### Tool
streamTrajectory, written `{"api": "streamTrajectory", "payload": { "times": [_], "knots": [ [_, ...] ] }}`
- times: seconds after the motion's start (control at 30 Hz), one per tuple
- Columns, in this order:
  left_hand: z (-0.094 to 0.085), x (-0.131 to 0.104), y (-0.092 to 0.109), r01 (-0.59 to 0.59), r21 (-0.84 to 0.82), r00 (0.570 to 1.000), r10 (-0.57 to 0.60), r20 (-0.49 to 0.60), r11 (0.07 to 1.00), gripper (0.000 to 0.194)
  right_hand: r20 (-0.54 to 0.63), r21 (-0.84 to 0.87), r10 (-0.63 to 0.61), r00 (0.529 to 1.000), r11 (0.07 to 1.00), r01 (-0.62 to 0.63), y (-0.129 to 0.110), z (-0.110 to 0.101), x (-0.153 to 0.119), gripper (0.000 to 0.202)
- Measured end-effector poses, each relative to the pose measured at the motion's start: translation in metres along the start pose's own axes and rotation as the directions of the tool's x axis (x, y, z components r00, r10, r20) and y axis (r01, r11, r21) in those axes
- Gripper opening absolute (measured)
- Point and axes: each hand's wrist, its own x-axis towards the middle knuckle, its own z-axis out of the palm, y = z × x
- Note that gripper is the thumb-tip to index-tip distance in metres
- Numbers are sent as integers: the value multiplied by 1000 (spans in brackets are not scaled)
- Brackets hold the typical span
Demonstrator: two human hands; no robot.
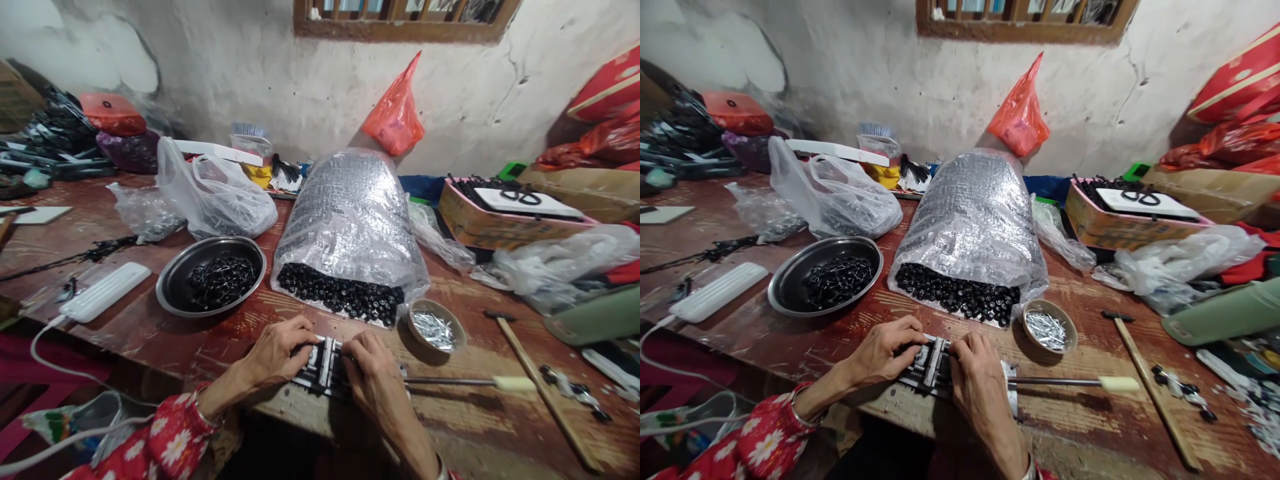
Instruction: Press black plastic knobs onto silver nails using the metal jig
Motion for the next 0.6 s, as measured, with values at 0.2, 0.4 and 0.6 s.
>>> {"api": "streamTrajectory", "payload": {
  "times": [0.2,0.4,0.6],
  "knots": [
    [6,-1,-4,117,-51,992,-119,-44,992,20,-79,-30,81,994,996,-84,-4,5,-4,15],
    [15,6,-2,182,-164,980,-192,-44,969,21,-54,28,189,980,982,-188,-7,6,-4,17],
    [19,5,0,193,-189,975,-210,-72,963,17,-19,81,222,975,972,-219,-11,1,-1,15]
  ]
}}
